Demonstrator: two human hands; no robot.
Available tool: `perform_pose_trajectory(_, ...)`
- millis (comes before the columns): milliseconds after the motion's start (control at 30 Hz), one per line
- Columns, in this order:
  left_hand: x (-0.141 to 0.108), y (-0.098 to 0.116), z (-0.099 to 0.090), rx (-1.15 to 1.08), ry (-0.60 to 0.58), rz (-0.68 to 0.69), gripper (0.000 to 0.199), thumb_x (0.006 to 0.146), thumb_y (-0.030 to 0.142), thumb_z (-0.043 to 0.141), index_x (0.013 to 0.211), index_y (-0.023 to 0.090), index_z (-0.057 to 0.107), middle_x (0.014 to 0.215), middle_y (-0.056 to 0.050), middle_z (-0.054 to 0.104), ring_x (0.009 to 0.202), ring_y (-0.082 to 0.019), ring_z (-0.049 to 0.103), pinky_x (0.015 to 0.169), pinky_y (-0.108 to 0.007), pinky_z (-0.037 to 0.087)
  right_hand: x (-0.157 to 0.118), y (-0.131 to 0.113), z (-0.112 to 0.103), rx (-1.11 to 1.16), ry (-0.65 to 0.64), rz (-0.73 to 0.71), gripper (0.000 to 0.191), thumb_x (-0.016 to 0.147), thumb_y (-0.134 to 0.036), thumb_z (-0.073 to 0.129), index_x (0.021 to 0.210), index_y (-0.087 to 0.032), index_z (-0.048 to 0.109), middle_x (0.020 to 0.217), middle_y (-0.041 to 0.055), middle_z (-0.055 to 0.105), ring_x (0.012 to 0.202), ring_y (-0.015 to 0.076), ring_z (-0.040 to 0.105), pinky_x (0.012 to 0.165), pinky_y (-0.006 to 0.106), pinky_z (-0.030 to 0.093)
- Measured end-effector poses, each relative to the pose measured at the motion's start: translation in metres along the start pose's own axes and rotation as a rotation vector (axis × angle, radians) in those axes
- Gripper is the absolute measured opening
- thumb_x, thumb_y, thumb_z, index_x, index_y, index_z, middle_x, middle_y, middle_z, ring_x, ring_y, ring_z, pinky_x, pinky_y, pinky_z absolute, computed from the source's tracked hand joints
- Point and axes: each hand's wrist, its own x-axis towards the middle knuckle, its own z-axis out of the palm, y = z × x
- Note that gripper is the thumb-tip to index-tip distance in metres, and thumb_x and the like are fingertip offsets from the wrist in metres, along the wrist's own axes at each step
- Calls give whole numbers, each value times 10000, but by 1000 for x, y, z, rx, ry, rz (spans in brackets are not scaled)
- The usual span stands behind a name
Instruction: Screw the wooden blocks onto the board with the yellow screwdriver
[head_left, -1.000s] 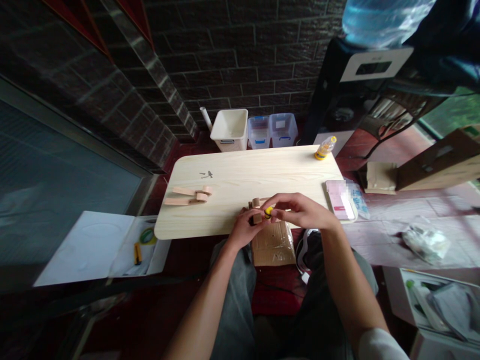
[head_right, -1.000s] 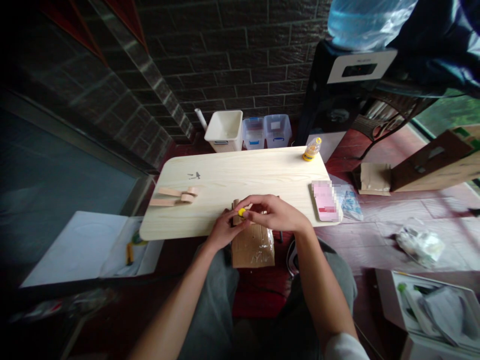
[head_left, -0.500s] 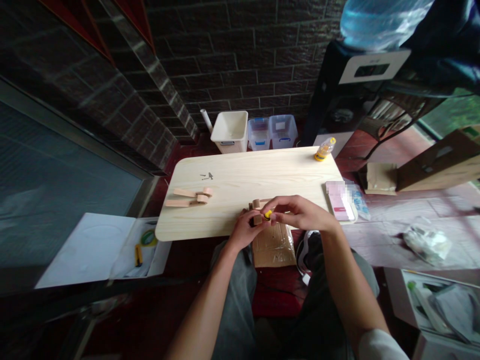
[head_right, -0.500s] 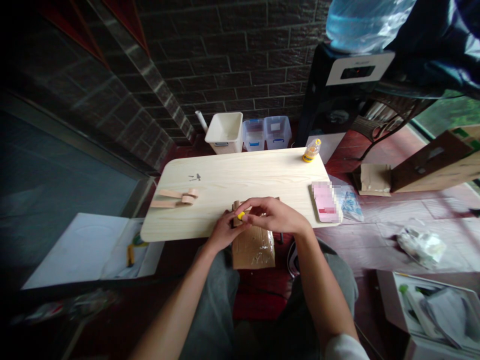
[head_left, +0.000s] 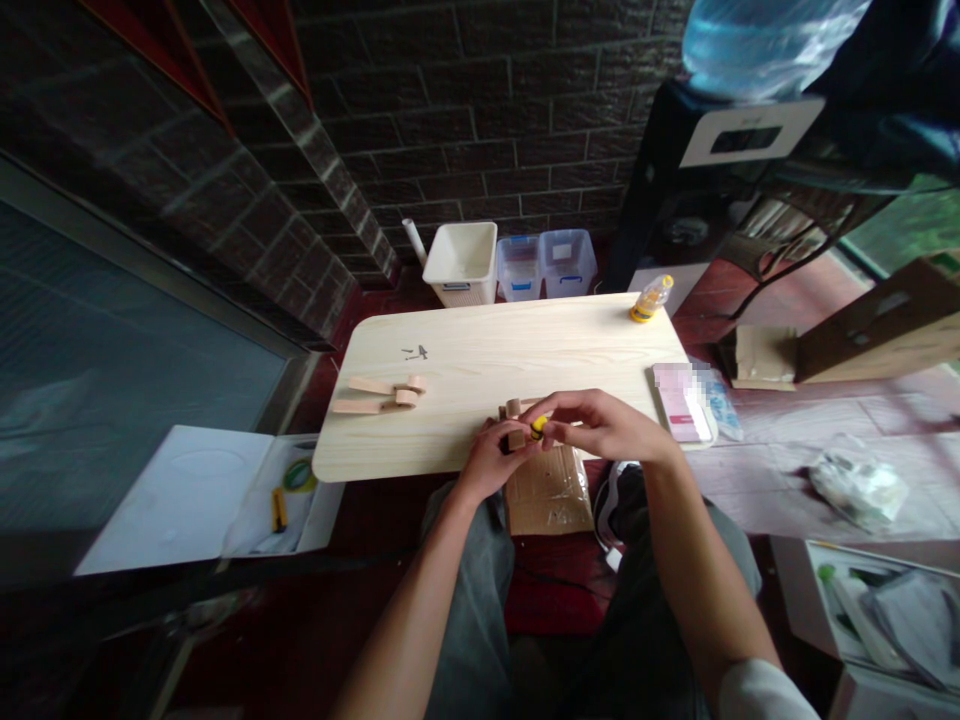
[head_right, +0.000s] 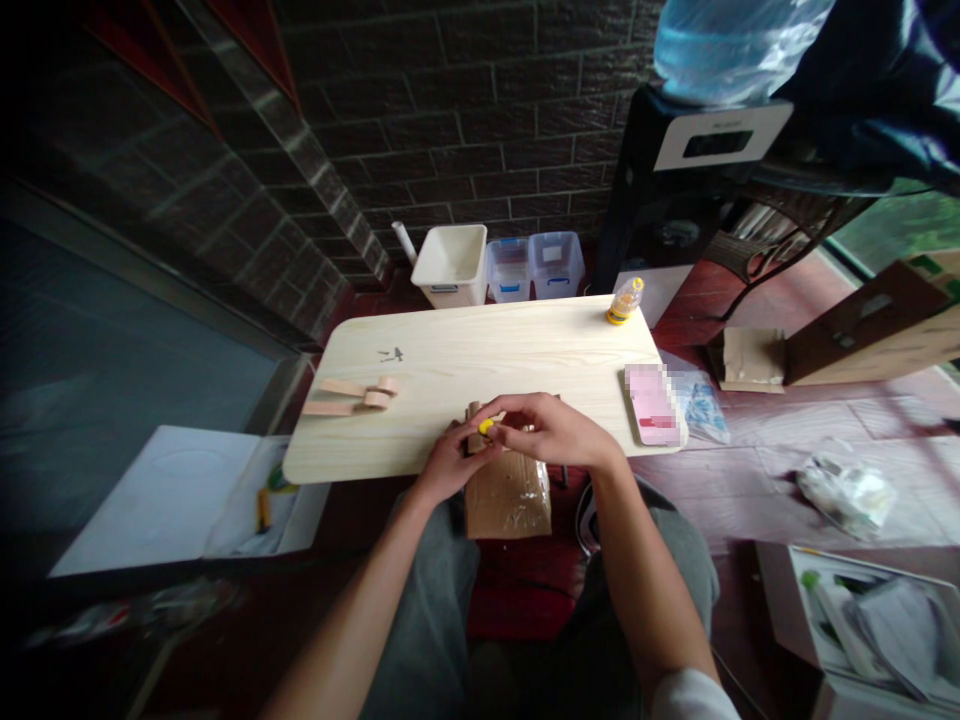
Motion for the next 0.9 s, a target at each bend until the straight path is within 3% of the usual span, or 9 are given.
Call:
perform_pose_trajectory(300, -1, -3, 0, -7, -5, 6, 252, 857, 424, 732, 1013, 228, 754, 1050, -41, 764, 1013, -240, 653, 963, -368, 485, 1, 2, 1, 3, 21, 14, 270, 956, -249, 642, 1208, -172, 700, 1060, 66, 745, 874, 152, 683, 807, 282, 551)
perform_pose_trajectory(500, 0, -1, -1, -40, -22, 16, 266, 867, 420, 724, 1044, 224, 748, 1122, -36, 760, 1044, -238, 649, 983, -363, 471, -1, 2, 1, -5, 18, 20, 281, 986, -256, 588, 1232, -167, 691, 1131, 84, 740, 945, 172, 694, 842, 302, 564)
perform_pose_trajectory(900, -2, -6, 2, -25, 9, 13, 256, 862, 403, 735, 1052, 232, 759, 1044, -39, 756, 1008, -235, 640, 946, -356, 477, 1, 7, 0, 51, 10, 31, 275, 977, -283, 621, 1219, -165, 678, 1082, 84, 735, 913, 171, 691, 839, 313, 563)
